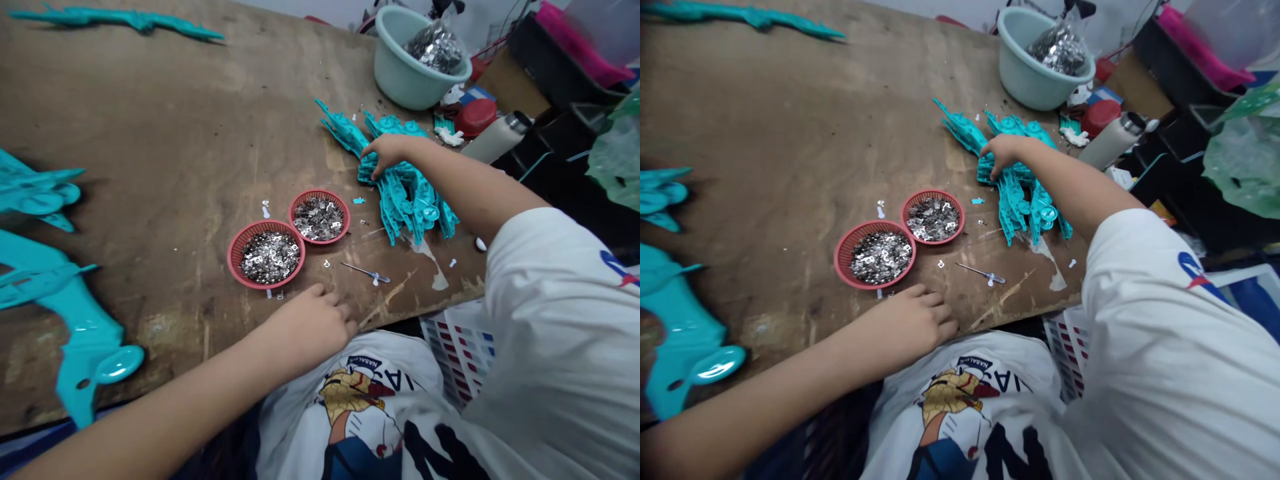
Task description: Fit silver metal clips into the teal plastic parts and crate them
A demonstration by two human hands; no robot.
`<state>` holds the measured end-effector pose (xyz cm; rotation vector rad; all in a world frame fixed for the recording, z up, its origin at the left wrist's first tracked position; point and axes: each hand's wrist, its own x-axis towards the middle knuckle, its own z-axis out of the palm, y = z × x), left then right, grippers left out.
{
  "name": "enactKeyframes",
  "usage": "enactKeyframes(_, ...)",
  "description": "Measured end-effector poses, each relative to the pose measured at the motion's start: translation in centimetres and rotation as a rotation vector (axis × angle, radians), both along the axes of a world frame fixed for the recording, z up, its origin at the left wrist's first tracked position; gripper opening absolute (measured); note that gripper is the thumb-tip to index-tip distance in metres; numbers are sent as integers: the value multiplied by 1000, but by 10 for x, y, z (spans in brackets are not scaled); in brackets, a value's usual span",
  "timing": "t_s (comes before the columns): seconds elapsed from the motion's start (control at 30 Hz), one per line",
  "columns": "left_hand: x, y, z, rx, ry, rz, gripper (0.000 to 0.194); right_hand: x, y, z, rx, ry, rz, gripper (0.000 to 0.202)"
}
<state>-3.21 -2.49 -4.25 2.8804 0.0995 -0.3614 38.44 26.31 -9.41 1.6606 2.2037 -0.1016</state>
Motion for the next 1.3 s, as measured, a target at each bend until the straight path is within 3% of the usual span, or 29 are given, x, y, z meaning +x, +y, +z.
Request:
enactKeyframes(0.1, 2, 3, 7, 10, 35, 11, 14, -2, -3, 3, -63, 1, -58, 98)
enactKeyframes(0.23, 1, 7, 10, 29, 52, 18, 12, -1, -4, 12, -20, 39, -61, 104)
enactKeyframes(0.6, 5, 6, 10, 55, 77, 17, 10, -21, -26, 4, -67, -73, -52, 85)
enactKeyframes(0.97, -4, 6, -7, 51, -12, 27, 6, -45, -42, -6, 10, -58, -57, 86)
enactKeyframes(1.13, -8, 7, -15, 44, -106, 41, 9, -39, -36, 5, 45, 46, -72, 95)
enactKeyframes(1.3, -7, 8, -12, 45, -70, 39, 10, -33, -34, 10, 103, 69, -136, 105)
